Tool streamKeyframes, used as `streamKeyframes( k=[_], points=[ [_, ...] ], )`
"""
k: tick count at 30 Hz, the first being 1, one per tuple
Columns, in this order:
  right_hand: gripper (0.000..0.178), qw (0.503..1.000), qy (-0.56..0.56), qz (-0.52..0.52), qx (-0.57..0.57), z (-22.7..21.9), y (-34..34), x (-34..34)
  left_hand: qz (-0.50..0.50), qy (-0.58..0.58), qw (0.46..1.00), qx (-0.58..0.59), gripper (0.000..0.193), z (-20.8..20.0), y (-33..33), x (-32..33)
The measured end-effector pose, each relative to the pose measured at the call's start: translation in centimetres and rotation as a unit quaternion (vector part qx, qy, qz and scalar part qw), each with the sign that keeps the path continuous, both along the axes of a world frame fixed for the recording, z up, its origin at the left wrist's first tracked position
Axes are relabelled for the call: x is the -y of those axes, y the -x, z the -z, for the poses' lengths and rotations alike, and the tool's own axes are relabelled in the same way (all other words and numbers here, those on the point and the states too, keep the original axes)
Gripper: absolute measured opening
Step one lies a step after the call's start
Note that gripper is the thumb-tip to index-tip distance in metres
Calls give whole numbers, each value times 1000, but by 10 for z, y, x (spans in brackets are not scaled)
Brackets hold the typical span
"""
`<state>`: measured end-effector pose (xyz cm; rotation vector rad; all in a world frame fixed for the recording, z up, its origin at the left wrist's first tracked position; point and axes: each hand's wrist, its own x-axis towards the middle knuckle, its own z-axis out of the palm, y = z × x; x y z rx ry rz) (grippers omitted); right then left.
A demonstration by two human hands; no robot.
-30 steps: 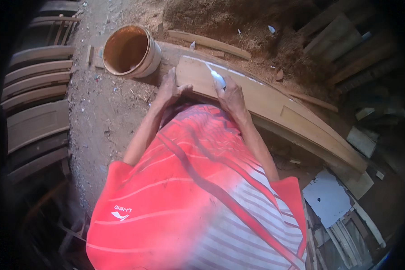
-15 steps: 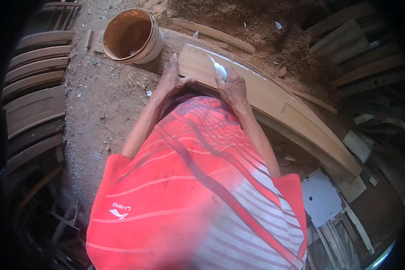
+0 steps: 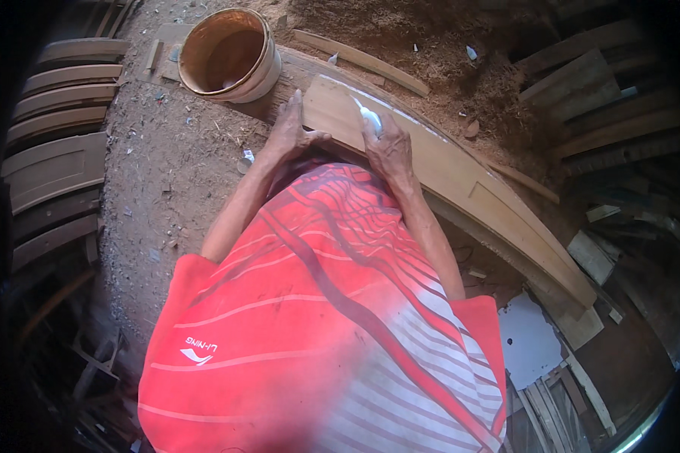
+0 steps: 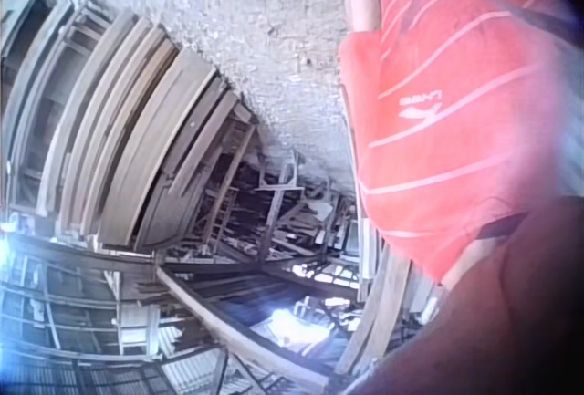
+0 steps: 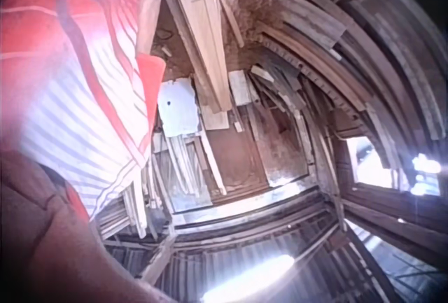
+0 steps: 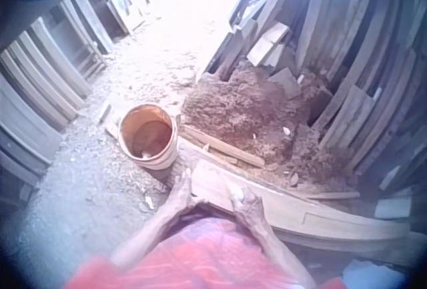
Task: The person applies glue to a wooden board by squeezing it from a bottle and spreading it across the surface by hand.
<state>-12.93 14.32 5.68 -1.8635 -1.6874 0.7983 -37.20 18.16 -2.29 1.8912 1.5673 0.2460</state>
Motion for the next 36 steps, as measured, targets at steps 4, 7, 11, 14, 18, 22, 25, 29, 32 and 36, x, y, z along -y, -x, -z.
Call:
streamKeyframes(
  k=[4,7,11,14,18,22,25,29,32,36],
  points=[
    [20,1000,-7,-14,4,-2,0,-1,-4,10,1000,6,133,-5,-1,0],
    [20,1000,-20,-20,-2,-4,1,-1,-5,10,1000,7,133,-5,-1,0],
    [20,1000,-15,-14,-7,0,0,-3,-3,-5,1000,13,132,-1,1,1],
    [21,1000,-2,-1,-15,4,0,-4,-4,-2,1000,14,133,-2,0,1],
    [22,1000,-15,0,-19,6,0,-6,-4,-4,1000,16,132,-1,1,1],
    [29,1000,13,-1,-8,8,-1,-6,-7,-2,1000,14,132,-2,0,2],
    [28,1000,-1,-1,-9,6,1,-7,-9,4,1000,15,132,-5,0,2],
    [23,1000,-13,2,-12,2,2,-8,-2,-3,1000,18,131,-6,1,1],
    [28,1000,16,6,-4,4,0,-7,-7,7,1000,17,131,-8,0,0],
    [23,1000,-5,-7,-11,7,-1,-7,-6,10,1000,16,131,-10,-1,-1]
  ],
)
